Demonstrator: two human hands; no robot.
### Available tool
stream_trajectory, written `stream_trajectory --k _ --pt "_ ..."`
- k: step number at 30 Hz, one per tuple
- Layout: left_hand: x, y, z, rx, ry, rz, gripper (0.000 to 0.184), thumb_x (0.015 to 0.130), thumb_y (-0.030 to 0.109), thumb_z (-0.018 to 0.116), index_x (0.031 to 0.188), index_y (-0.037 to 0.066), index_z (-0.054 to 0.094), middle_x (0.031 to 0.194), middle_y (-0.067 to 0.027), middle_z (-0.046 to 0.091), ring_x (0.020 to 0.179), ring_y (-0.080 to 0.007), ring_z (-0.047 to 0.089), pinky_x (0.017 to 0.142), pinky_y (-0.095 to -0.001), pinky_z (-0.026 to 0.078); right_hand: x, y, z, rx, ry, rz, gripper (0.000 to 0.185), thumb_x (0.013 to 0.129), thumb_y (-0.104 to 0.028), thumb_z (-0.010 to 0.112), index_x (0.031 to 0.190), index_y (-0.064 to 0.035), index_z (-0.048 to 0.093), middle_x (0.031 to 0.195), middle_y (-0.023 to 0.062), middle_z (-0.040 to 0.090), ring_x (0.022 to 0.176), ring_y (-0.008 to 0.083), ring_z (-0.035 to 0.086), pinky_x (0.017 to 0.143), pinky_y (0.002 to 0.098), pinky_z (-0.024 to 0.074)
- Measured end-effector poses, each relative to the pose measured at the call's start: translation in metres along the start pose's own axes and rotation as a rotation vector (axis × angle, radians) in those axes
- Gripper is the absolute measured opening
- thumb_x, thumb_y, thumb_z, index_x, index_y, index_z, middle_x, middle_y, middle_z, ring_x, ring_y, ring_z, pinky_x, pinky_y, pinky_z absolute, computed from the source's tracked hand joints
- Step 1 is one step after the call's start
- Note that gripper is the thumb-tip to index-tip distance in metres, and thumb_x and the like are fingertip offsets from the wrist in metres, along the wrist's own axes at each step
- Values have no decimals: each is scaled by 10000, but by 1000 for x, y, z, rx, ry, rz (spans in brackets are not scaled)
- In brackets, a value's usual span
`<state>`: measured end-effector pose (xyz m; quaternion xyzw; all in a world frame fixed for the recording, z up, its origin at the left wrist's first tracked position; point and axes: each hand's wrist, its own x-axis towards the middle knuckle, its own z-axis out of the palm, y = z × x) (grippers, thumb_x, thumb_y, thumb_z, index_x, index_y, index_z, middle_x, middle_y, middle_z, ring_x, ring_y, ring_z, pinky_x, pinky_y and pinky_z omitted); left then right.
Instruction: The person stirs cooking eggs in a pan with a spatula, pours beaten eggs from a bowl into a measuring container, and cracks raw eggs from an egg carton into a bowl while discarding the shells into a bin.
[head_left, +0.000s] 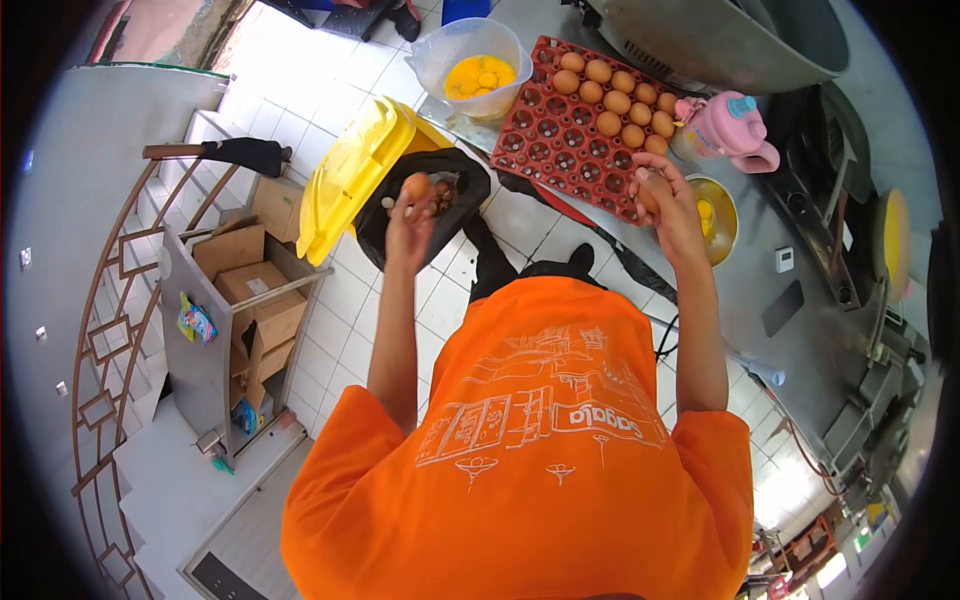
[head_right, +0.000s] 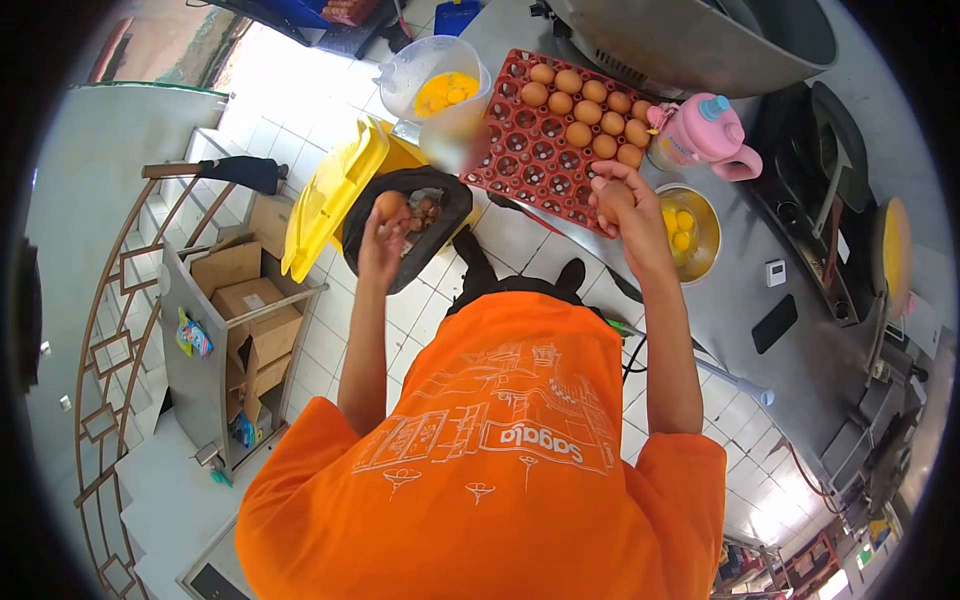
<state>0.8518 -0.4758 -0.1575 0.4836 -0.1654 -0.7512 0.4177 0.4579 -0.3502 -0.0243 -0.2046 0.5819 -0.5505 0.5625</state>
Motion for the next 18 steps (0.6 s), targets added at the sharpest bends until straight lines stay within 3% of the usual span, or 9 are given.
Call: stream_trajectory --k 2,4,5,7,9,11,13,14,18 --pt "14 3 -47 33 121 2 435 978 332 578 1288 27 578 1173 -100 671 821 -124 622 734 -235 518 7 4 -12 30 29 -11 287 942 -237 648 1170 -69 603 843 20 604 595 57 493 499 202 350" --pt "26 1 -72 658 587 -241 493 956 406 633 1257 17 592 1077 -142 703 868 -156 682 746 -224 529 10 2 -18 78 107 -4 259 953 -241 632 1141 -67 595 854 35 614 599 79 512 503 212 368" --pt "35 -6 -75 660 577 -234 493 956 406 633 1257 17 592 1077 -142 703 868 -156 682 746 -224 529 10 1 -22 80 112 -16 259 953 -241 632 1141 -67 595 854 35 614 599 79 512 503 212 368" --pt "51 -27 -57 1412 118 375 439 956 354 640 1221 5 620 1029 -150 716 851 -208 704 767 -286 535 9 4 -34 234 163 -9 245 963 -242 612 1135 -72 574 891 53 608 630 108 533 525 236 399" --pt "23 -34 49 1369 -123 693 394 942 326 651 1191 21 646 994 -153 722 794 -244 699 750 -342 529 7 6 -46 315 198 -17 256 974 -252 594 1147 -65 570 913 66 606 654 127 537 555 249 408" --pt "-1 -37 151 1279 -347 668 323 906 253 645 1153 46 647 1046 -196 673 972 -352 653 837 -411 520 3 9 -58 392 226 -32 269 985 -263 575 1159 -58 566 935 78 604 678 145 541 584 261 416" --pt "7 -49 217 1430 -477 972 373 883 237 656 1235 121 609 1055 -177 659 1021 -346 623 858 -453 505 -3 12 -68 473 244 -50 251 978 -245 575 1160 -75 542 964 89 589 682 164 560 560 289 442" --pt "17 -57 238 1426 -495 990 373 883 237 656 1235 121 609 1055 -177 659 1021 -346 623 858 -453 505 -9 12 -69 488 280 -45 272 971 -242 581 1181 -74 539 962 92 595 680 162 562 565 285 444" --pt "76 -93 284 1934 -534 1150 502 816 240 710 1276 168 522 1100 -159 614 1069 -372 594 830 -516 520 -44 23 -78 494 362 -75 314 956 -228 593 1221 -72 530 976 98 601 683 163 564 574 285 448"
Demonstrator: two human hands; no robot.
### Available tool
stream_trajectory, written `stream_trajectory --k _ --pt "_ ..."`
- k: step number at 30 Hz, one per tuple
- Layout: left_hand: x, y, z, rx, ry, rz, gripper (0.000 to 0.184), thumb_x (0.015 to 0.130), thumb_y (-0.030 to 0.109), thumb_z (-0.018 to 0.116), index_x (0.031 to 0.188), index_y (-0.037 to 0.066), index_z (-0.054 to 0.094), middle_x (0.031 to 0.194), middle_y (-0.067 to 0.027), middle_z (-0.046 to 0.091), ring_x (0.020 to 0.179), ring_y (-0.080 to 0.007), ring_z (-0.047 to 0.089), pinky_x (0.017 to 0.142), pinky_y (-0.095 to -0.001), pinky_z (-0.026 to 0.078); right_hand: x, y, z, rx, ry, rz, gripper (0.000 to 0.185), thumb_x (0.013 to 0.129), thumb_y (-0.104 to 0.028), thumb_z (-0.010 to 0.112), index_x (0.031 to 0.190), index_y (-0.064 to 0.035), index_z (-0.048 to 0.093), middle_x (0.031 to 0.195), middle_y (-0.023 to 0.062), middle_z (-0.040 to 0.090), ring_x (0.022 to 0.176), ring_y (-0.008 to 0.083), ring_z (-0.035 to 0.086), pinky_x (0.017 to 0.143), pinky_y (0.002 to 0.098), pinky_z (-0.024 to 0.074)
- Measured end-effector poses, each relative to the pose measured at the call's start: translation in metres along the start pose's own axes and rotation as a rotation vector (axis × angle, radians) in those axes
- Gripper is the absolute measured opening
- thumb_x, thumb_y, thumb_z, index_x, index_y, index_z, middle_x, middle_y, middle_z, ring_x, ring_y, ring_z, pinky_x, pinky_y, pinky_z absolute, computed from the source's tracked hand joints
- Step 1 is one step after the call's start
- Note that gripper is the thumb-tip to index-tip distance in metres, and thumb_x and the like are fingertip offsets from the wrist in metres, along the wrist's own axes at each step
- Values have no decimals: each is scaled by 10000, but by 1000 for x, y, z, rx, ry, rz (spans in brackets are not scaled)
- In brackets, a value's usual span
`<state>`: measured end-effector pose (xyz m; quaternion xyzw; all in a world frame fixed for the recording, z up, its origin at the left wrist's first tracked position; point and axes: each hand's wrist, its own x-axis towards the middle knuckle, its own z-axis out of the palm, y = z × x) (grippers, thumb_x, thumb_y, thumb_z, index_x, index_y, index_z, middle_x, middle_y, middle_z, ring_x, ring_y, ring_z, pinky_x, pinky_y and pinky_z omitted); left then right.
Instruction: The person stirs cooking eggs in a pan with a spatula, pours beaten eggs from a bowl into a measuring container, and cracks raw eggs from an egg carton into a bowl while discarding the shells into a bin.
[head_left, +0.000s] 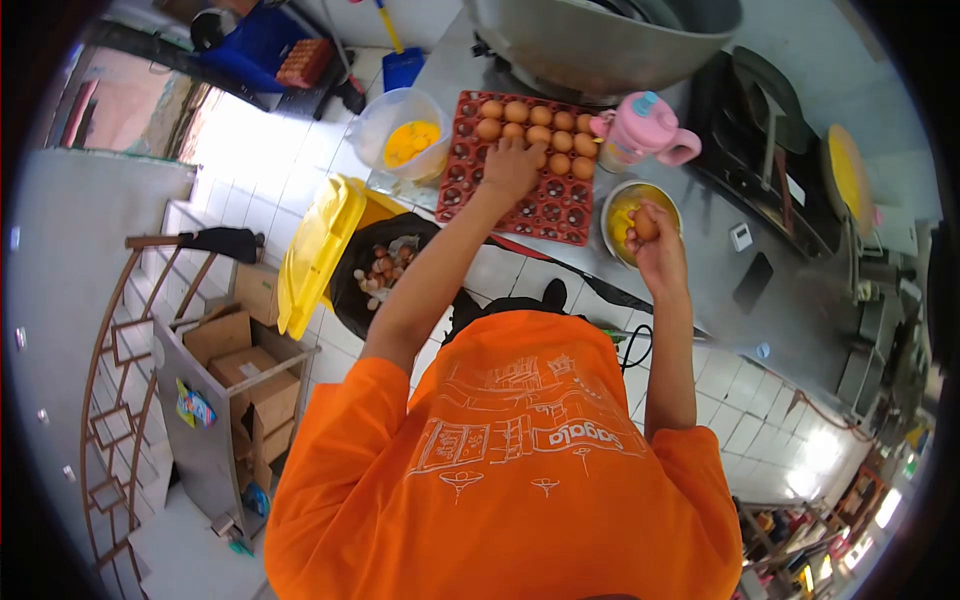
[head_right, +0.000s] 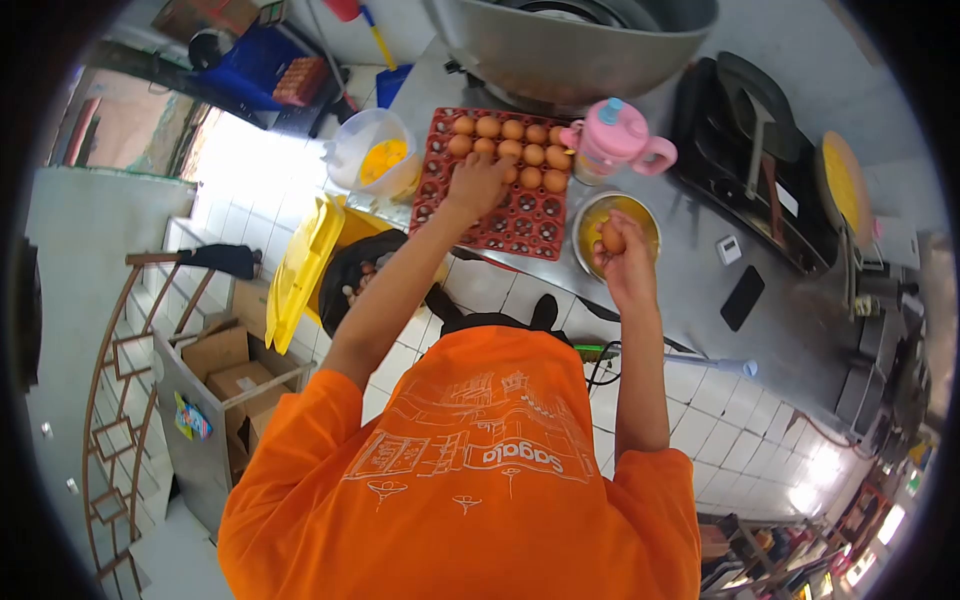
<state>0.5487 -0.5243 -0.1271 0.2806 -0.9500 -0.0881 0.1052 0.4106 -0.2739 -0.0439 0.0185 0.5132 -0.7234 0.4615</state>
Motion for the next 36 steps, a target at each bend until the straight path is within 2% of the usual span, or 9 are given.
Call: stream_trajectory --k 6,9,11,13,15,19,22,28,36 --pt "10 -6 -10 -79 -90 115 450 811 198 692 1186 91 467 1096 -214 612 1038 -371 623 820 -496 538 -34 5 -43 61 114 -57 330 948 -223 585 1229 -66 513 984 101 590 681 162 533 592 286 433" --pt "7 2 -17 -338 -112 -30 251 933 217 533 1134 91 450 1022 -172 634 840 -294 665 659 -370 533 -39 14 -52 -10 167 -86 332 948 -212 585 1230 -61 499 999 100 589 677 151 521 582 272 420" --pt "4 24 -28 -1348 -313 -385 259 974 281 488 1139 85 455 870 -96 605 684 -166 614 551 -268 454 -34 27 -59 -83 195 -104 329 950 -207 583 1230 -58 495 1027 103 586 696 150 508 586 257 407" --pt "2 72 -50 -1544 -393 -463 300 1006 361 427 1110 85 477 789 -40 556 622 -75 508 495 -216 354 -20 38 -58 -584 200 -353 411 901 -119 630 1271 -22 479 1071 100 572 886 198 585 775 309 497" --pt "4 100 -44 -1830 -769 -424 326 1009 392 396 1115 113 528 762 3 521 563 -85 407 512 -231 316 -19 23 -26 -563 236 -583 443 887 -90 643 1291 -18 476 1124 119 567 984 229 579 851 328 487" --pt "10 157 -38 -1743 -866 -592 345 1020 425 382 1029 126 553 729 16 494 542 -79 360 496 -228 303 -33 -5 -2 -815 380 -1255 490 877 -46 666 1330 -19 480 1248 183 538 1164 304 546 978 378 458" --pt "13 178 -32 -1691 -869 -518 359 1028 422 356 962 111 523 687 14 485 506 -76 368 464 -229 292 -25 -2 -12 -1159 245 -1153 477 892 -44 659 1332 -15 480 1272 219 519 1167 361 538 979 409 462" --pt "16 179 -32 -1646 -909 -453 351 1033 412 353 935 120 520 689 22 470 508 -78 362 465 -224 284 -31 0 -20 -917 396 -1131 532 876 -52 671 1363 -18 462 1294 219 509 1188 414 521 986 448 454" --pt "14 181 -33 -1654 -894 -472 351 1026 418 376 966 108 529 708 15 474 510 -71 344 463 -217 284 -31 -6 -14 -960 362 -1061 492 886 -36 659 1343 -13 477 1256 188 530 1134 328 560 942 369 479"
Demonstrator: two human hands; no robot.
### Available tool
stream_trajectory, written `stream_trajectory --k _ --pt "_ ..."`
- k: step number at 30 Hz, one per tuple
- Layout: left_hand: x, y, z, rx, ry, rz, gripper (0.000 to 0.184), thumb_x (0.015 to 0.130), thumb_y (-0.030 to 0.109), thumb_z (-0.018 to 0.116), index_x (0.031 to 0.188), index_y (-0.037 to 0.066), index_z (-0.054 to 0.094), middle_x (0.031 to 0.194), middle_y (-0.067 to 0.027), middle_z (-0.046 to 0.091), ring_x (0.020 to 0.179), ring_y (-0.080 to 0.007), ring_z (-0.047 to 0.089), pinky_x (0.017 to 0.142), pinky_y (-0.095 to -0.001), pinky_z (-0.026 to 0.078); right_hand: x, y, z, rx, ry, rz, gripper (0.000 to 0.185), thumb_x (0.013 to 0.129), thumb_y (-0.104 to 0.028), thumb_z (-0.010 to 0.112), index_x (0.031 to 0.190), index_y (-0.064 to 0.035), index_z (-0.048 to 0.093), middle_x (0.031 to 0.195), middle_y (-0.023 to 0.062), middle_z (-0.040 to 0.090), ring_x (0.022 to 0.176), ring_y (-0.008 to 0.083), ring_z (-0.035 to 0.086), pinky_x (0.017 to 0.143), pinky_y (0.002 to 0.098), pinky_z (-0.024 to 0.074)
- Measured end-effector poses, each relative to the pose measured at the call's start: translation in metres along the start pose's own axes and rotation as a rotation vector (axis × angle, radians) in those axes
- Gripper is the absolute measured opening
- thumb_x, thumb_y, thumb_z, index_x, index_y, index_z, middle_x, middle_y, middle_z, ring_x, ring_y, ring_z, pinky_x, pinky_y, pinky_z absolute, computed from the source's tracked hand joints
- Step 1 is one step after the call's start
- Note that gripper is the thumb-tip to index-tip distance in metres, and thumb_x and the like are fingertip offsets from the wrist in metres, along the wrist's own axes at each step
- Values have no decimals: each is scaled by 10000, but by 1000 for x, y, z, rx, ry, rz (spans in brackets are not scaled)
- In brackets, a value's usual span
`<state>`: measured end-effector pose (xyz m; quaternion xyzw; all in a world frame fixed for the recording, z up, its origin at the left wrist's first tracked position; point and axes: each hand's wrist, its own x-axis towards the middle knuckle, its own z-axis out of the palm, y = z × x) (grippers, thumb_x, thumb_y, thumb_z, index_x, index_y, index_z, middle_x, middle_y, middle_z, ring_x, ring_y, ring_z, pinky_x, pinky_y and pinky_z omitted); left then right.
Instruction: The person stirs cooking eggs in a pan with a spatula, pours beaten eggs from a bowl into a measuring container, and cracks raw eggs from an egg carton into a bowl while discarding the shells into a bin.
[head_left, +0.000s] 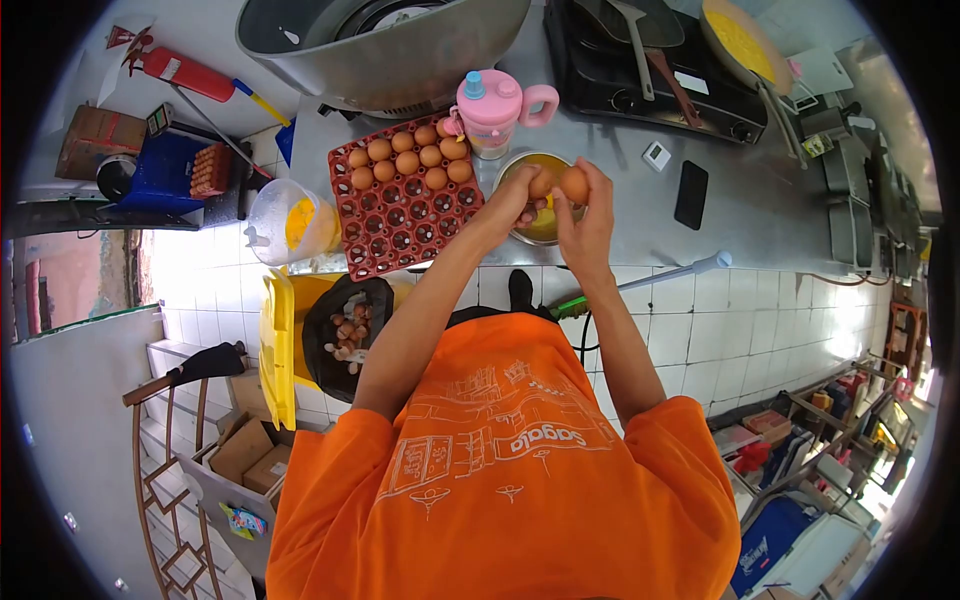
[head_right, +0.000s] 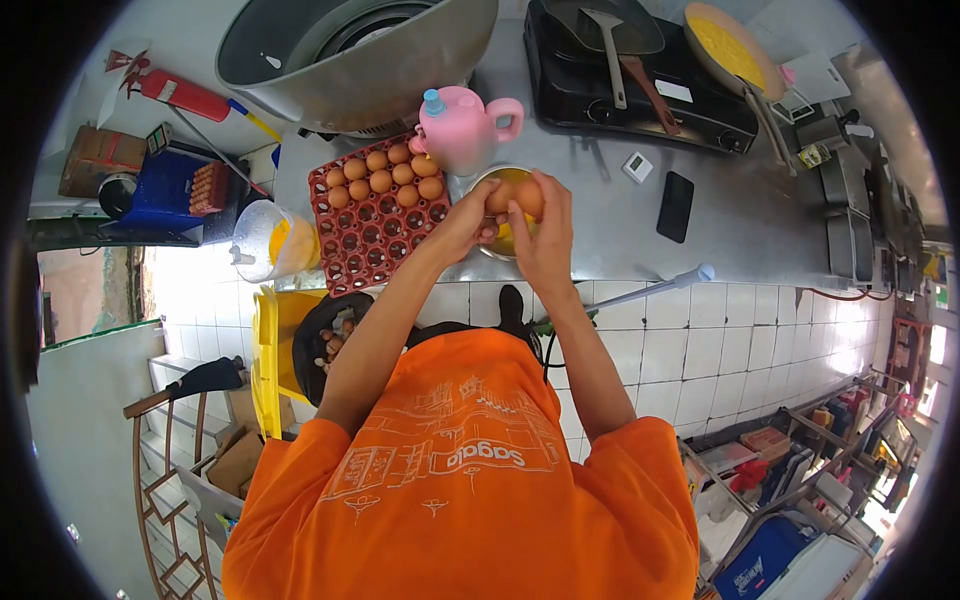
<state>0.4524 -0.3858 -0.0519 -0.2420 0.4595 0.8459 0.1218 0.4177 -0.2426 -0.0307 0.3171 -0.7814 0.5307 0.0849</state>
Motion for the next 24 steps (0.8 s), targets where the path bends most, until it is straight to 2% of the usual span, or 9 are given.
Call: stream_trajectory --k 5,7,8,10,13,15,17,21,24 --pt "0 1 -9 -22 -41 -51 373 1012 445 404 1012 97 538 712 15 468 513 -59 339 454 -202 269 -1 23 -3 90 85 111 484 886 -1 644 1340 -35 480 1219 142 556 1072 225 593 888 319 498" --pt "1 2 -12 3 -72 -59 378 1011 451 407 1021 94 530 715 19 464 515 -54 329 453 -198 261 0 34 -3 433 -58 463 458 869 -29 654 1299 -17 497 1142 106 574 1029 193 579 863 311 495" --pt "1 2 -14 26 -98 -68 383 1010 458 410 1030 92 522 718 24 460 517 -49 318 452 -195 253 2 40 -7 432 -54 465 458 869 -29 654 1299 -17 497 1142 106 574 1029 193 579 863 311 495" --pt "-4 12 -13 155 -111 -22 386 1006 465 417 1045 93 513 724 29 457 536 -43 327 466 -192 257 16 33 -18 576 -398 728 481 838 -37 671 1293 -12 515 1029 66 614 944 153 599 834 280 496" --pt "-8 18 -10 351 -83 43 378 993 467 462 1071 99 496 737 34 457 583 -30 352 497 -185 263 29 31 -23 452 -562 456 467 818 -82 687 1261 -4 562 977 60 660 890 139 627 825 266 504" --pt "-8 20 -9 423 -52 65 372 983 462 501 1082 104 490 744 35 458 609 -23 368 514 -182 265 33 42 -23 421 -587 465 458 811 -106 699 1242 -5 585 997 68 672 901 140 633 833 269 507" --pt "-10 23 -12 471 -78 141 413 940 399 632 1157 79 486 822 2 560 705 -48 493 567 -190 353 36 51 -23 390 -611 470 450 804 -131 710 1224 -5 608 1017 76 683 912 142 640 841 272 511" --pt "-4 8 -25 540 -107 348 481 902 324 717 1235 35 524 902 -32 646 778 -94 584 647 -231 455 38 54 -21 268 -573 421 463 784 -187 741 1196 -8 627 1029 103 699 928 156 658 853 285 520" --pt "-3 7 -29 927 4 521 487 882 281 736 1261 21 576 935 -105 706 827 -177 674 724 -305 524 34 55 -18 173 -548 396 460 776 -201 748 1176 -7 633 1017 125 712 923 179 679 848 298 530"
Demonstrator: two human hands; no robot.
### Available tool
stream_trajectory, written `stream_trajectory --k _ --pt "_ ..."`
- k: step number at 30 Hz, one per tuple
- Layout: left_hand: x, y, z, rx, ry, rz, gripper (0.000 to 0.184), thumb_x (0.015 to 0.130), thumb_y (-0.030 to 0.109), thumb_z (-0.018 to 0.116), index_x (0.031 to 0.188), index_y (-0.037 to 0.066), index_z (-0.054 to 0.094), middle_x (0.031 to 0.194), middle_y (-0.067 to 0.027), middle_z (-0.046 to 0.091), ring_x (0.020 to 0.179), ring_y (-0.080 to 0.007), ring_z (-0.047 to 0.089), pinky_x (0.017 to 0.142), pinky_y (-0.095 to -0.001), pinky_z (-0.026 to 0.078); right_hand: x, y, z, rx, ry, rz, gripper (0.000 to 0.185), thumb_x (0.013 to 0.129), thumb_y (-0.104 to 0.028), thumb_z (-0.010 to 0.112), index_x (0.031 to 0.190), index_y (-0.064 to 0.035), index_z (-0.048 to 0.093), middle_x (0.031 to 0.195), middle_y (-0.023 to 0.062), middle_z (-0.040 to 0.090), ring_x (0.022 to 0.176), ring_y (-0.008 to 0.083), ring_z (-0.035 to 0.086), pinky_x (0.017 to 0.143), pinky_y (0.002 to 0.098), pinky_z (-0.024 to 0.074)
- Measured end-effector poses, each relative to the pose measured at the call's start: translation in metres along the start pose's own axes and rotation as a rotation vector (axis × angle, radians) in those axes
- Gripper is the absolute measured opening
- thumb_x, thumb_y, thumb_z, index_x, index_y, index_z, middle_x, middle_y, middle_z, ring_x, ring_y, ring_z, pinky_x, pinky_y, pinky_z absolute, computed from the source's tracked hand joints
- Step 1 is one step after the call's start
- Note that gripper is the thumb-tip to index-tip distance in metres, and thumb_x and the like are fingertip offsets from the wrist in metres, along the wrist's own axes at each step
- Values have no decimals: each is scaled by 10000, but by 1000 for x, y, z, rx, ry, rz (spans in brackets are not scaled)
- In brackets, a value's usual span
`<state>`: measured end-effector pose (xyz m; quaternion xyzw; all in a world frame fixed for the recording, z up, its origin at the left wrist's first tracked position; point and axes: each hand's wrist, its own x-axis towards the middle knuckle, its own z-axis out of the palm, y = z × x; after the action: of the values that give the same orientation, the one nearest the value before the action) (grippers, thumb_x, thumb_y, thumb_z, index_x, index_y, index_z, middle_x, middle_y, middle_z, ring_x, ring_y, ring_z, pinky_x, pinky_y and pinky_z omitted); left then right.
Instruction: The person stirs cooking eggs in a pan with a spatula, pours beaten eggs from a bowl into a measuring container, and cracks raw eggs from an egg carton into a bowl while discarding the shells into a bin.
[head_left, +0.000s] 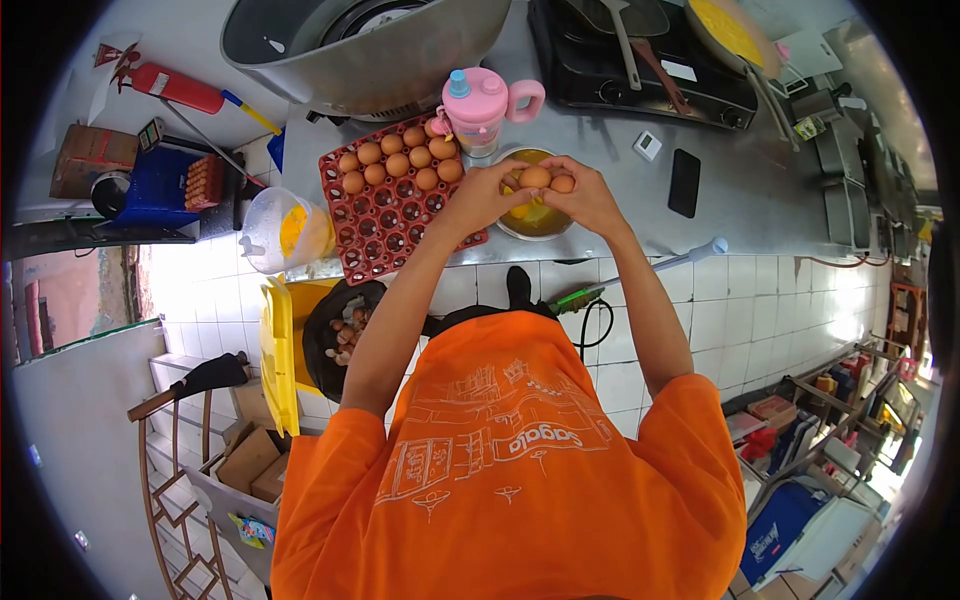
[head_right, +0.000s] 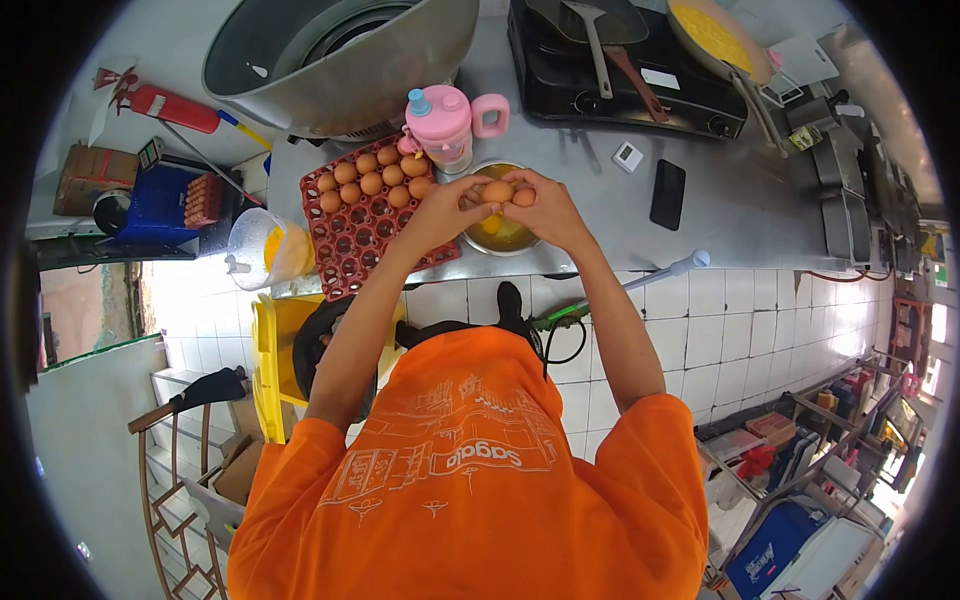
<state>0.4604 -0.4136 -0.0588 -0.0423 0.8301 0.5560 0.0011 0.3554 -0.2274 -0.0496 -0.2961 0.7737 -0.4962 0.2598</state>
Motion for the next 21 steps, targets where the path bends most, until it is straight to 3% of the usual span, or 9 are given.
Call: stream_trajectory --k 2,3,5,15,17,19,21 --pt "-3 0 3 207 121 159 457 856 282 739 1222 33 626 906 -177 707 808 -278 707 730 -369 550 -1 -1 3 -51 16 -3 456 772 -206 750 1164 -5 635 1010 134 718 921 191 690 847 304 534" --pt "-4 0 4 208 123 156 457 856 282 739 1222 33 626 906 -177 707 808 -278 707 730 -369 550 -2 -1 5 -52 37 -9 457 767 -210 751 1160 -9 634 1010 141 720 924 210 696 853 312 535" --pt "-7 2 10 354 222 229 502 819 286 746 1232 35 609 923 -234 690 833 -385 689 732 -446 555 -2 -2 9 -53 58 -16 458 761 -214 753 1156 -13 634 1009 148 721 928 229 703 858 319 537" --pt "-3 -18 29 489 364 241 496 802 269 731 1233 59 603 913 -229 685 837 -402 670 744 -477 549 -4 9 19 -153 171 -53 460 758 -211 731 1176 -51 626 1019 179 710 954 329 697 865 368 542" --pt "-3 -18 27 464 307 282 482 815 240 712 1251 68 598 974 -208 687 911 -386 660 797 -457 546 -3 15 19 -160 176 -61 468 755 -204 725 1185 -53 620 1030 182 705 964 343 690 873 376 540" --pt "-3 -20 20 467 258 304 475 821 223 704 1257 69 596 1032 -194 679 960 -375 648 832 -446 539 -5 20 18 -358 255 -268 454 745 -151 715 1183 -91 616 1066 129 694 936 317 669 841 399 520" --pt "-4 -20 13 472 206 325 470 826 207 697 1264 70 594 1089 -180 672 1009 -364 636 867 -435 532 -8 21 11 -539 242 -342 451 741 -128 709 1181 -117 612 1102 91 679 919 294 644 817 399 494"
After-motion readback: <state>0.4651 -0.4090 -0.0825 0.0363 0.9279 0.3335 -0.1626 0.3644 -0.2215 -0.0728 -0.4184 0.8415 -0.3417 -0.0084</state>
